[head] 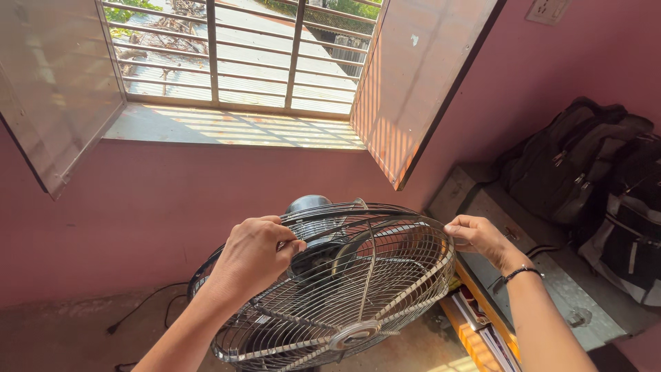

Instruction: The person repairs a standing electric fan by hand, repeatedly bending and adjusting the metal grill wires to straighten them. The person works on multiple sections of the grill, using both hands to manipulate the wires. The fan remains stationary on the floor throughout the clip.

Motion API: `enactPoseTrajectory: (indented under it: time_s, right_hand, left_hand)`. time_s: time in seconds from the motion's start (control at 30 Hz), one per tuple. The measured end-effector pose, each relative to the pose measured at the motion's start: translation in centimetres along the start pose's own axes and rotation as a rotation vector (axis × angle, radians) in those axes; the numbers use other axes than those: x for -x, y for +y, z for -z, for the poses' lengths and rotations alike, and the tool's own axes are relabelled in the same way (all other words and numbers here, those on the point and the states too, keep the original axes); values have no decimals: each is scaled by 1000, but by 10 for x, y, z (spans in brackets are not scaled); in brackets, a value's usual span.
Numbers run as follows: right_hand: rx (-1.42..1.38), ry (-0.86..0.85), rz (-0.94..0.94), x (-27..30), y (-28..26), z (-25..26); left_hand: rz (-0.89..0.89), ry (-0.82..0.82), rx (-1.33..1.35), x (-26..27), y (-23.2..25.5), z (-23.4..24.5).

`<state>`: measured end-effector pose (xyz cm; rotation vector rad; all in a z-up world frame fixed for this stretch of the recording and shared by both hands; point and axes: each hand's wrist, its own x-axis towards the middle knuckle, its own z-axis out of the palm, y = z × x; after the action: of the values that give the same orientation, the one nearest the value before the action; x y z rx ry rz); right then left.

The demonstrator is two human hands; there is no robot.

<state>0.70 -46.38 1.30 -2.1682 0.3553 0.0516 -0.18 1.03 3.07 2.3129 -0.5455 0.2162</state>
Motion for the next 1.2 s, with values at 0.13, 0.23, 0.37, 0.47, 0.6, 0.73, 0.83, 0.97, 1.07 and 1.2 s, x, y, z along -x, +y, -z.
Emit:
enactPoseTrajectory:
  time_s: [0.13,0.23,0.37,0.47,0.6,0.73,0.83,0.97,1.07,1.2]
  right_hand:
    - [-20,-73,-12,0,-1,6]
    - [-50,-52,-51,1,1,4]
    - [-128,-11,-20,5,6,0]
    - [-169,23,14,10,12,-6]
    - [-262,62,40,16,22,-15]
    - [-352,111,98,15,30,-22]
    - [-391,161,133,12,35,-29]
    - [-419,150,81,6,41,-32]
    - [-451,150,104,3,45,-33]
    - [-446,189,110,5,49,-36]
  left_hand:
    - [39,-71,-66,-2,-2,5]
    - [20,-76,-30,-3,-4,7]
    - [54,-96,9,-4,-4,7]
    - [56,-97,-6,-6,-5,9]
    - [55,-64,23,-7,-7,14]
    - [36,15,94,-6,-4,14]
    - [2,85,64,-4,2,11]
    - [-28,146,21,-1,5,10]
    - [-47,192,52,-1,4,8]
    - [-56,221,55,2,4,-2]
